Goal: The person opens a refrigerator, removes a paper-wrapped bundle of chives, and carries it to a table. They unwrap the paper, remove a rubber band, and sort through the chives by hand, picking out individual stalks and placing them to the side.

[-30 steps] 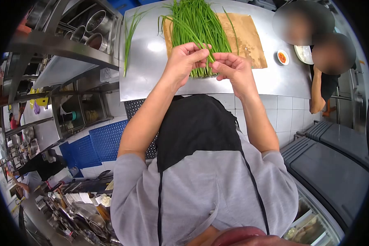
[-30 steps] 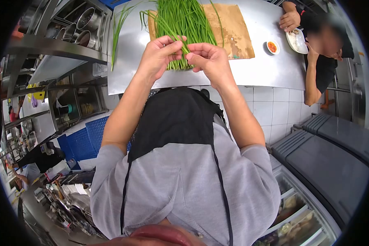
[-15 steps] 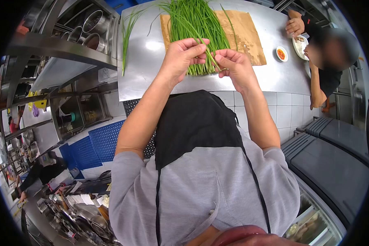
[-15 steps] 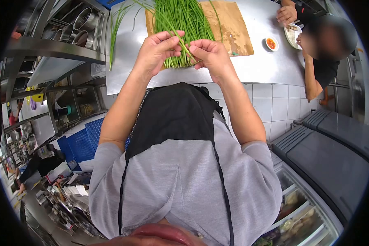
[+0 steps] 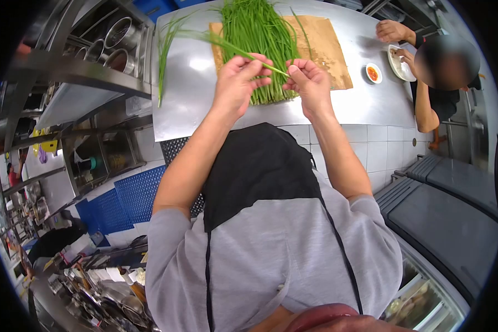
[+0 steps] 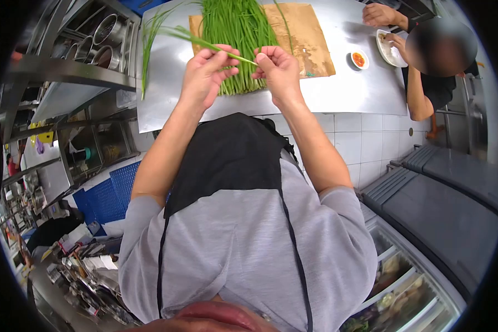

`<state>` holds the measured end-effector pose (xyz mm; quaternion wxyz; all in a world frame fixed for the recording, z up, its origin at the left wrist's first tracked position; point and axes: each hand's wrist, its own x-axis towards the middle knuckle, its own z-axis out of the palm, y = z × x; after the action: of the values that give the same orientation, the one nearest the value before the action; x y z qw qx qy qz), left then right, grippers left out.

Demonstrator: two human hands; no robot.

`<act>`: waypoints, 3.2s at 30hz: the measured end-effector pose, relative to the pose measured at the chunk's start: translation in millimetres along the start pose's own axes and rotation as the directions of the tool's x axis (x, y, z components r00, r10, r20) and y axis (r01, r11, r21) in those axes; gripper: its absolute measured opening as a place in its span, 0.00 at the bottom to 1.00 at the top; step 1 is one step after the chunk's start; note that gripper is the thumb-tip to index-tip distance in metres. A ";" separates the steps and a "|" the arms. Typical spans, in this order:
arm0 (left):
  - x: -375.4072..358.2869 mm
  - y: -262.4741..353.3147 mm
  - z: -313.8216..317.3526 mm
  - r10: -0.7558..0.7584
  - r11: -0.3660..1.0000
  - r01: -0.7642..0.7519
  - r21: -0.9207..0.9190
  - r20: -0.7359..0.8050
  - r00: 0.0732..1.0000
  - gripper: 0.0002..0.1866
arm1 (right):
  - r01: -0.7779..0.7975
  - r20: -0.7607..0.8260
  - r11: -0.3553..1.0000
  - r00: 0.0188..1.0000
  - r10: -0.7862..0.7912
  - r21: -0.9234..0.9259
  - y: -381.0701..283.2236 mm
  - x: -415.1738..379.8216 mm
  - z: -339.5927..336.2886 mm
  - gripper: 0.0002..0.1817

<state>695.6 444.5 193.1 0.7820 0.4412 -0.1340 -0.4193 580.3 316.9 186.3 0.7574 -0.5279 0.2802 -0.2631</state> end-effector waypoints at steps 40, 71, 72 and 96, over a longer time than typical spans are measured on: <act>9.2 8.8 -17.9 -0.002 0.993 0.007 0.119 -0.044 0.999 0.07 | 0.105 0.341 0.896 0.938 0.054 -0.431 -14.6 -12.5 11.4 0.09; -6.0 10.6 -1.5 -0.243 0.866 0.249 0.434 -0.069 0.968 0.27 | 0.141 0.311 0.918 0.950 -0.020 -0.372 -1.8 -15.9 -11.4 0.11; -4.4 2.2 -4.3 -0.261 0.929 0.236 0.285 0.052 0.964 0.23 | 0.137 0.309 0.927 0.951 -0.025 -0.348 -1.9 -14.2 -2.7 0.10; 48.7 24.0 -57.7 -0.075 0.990 0.060 -0.130 -0.113 0.991 0.11 | 0.243 0.306 0.761 0.950 -0.062 -0.601 -59.6 -58.6 -65.2 0.09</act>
<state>771.7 446.3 171.4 0.8002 0.4190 -0.0461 -0.4265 487.1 296.9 232.7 0.5425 -0.8029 0.2028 -0.1410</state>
